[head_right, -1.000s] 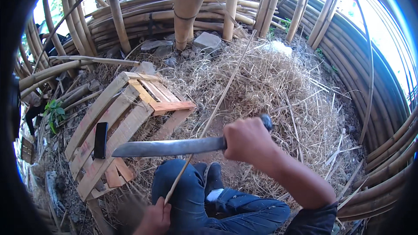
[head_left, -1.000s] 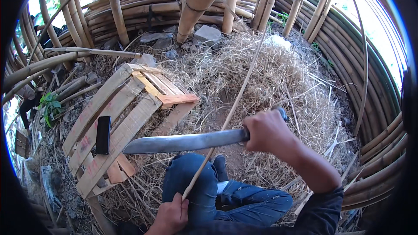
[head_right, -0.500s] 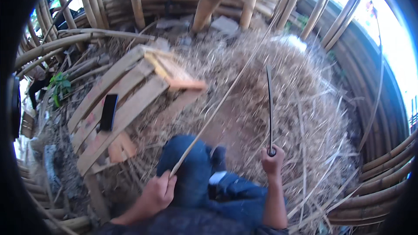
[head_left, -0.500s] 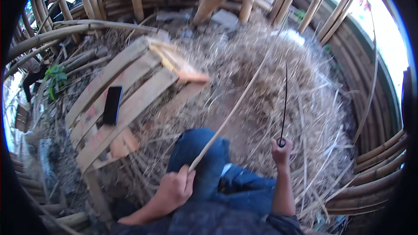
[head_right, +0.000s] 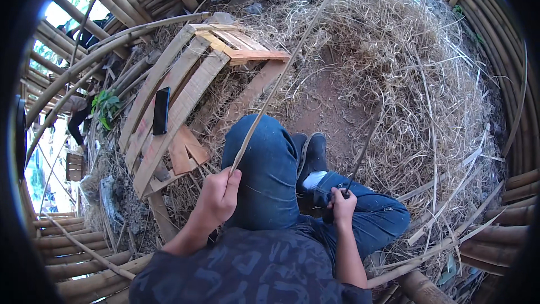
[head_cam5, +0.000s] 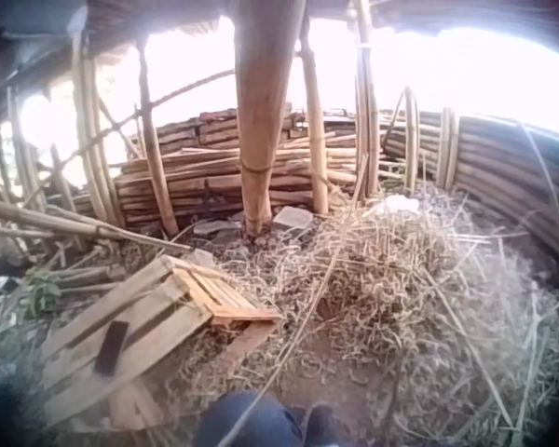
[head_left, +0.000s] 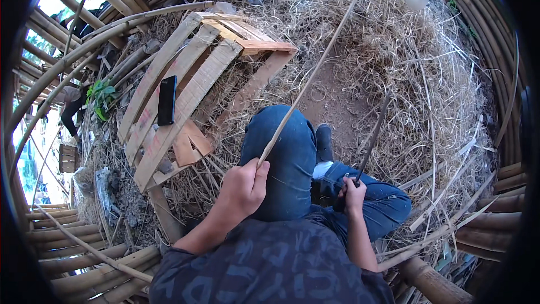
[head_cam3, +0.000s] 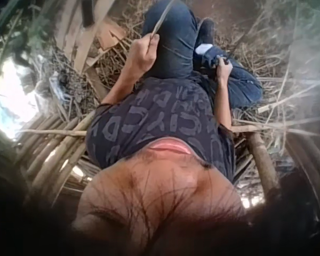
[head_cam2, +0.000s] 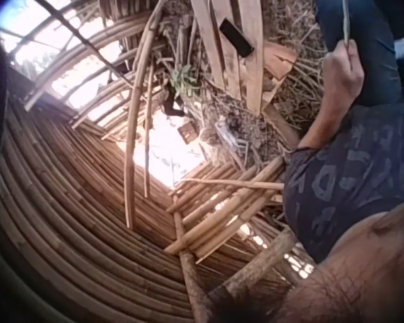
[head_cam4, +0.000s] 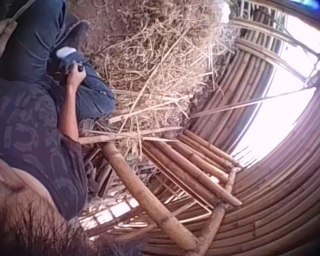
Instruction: The person shaves a thin strip of bamboo with a machete. They hold the strip in one hand and repeatedly pull the blade along its length to remove layers while sitting in a bamboo structure.
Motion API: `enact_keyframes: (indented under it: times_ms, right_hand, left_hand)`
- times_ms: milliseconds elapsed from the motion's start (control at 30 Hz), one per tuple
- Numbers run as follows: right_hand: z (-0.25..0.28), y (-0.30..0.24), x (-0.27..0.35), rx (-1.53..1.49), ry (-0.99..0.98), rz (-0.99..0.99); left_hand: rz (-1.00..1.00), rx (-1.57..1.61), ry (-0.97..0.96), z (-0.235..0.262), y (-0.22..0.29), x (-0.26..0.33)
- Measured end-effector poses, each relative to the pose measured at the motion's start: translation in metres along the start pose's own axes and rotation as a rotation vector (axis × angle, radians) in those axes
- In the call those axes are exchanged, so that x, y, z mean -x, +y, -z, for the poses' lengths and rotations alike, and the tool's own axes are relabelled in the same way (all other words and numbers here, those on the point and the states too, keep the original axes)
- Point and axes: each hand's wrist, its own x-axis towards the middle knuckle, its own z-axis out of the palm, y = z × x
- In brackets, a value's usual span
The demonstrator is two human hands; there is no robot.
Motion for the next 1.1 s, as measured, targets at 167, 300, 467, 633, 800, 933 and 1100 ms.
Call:
enact_keyframes:
  times_ms: [167,300,467,633,800,933,1100]
  right_hand:
    - [-0.003,-0.021,-0.021,-0.328,-0.052,-0.176]
    - [0.007,-0.006,-0.028,-0.448,-0.054,-0.264]
    - [0.018,0.020,-0.012,-0.446,-0.018,-0.374]
    - [0.016,0.022,-0.008,-0.465,0.017,-0.381]
    - [0.003,-0.025,-0.002,-0.525,0.004,-0.228]
    - [-0.026,-0.092,0.023,-0.410,-0.057,0.144]
    - [-0.053,-0.167,0.050,-0.014,-0.225,0.486]
  left_hand:
    - [-0.049,-0.016,0.037,-0.007,0.004,-0.003]
    - [-0.083,-0.035,0.031,-0.006,0.004,-0.003]
    - [-0.053,-0.046,0.052,-0.006,0.004,0.001]
    - [-0.045,-0.042,0.035,-0.003,0.004,0.000]
    - [0.035,0.036,-0.049,0.006,0.007,0.006]
    - [0.075,-0.007,-0.116,0.014,0.005,0.011]
    - [0.024,-0.023,-0.046,-0.004,0.005,0.018]
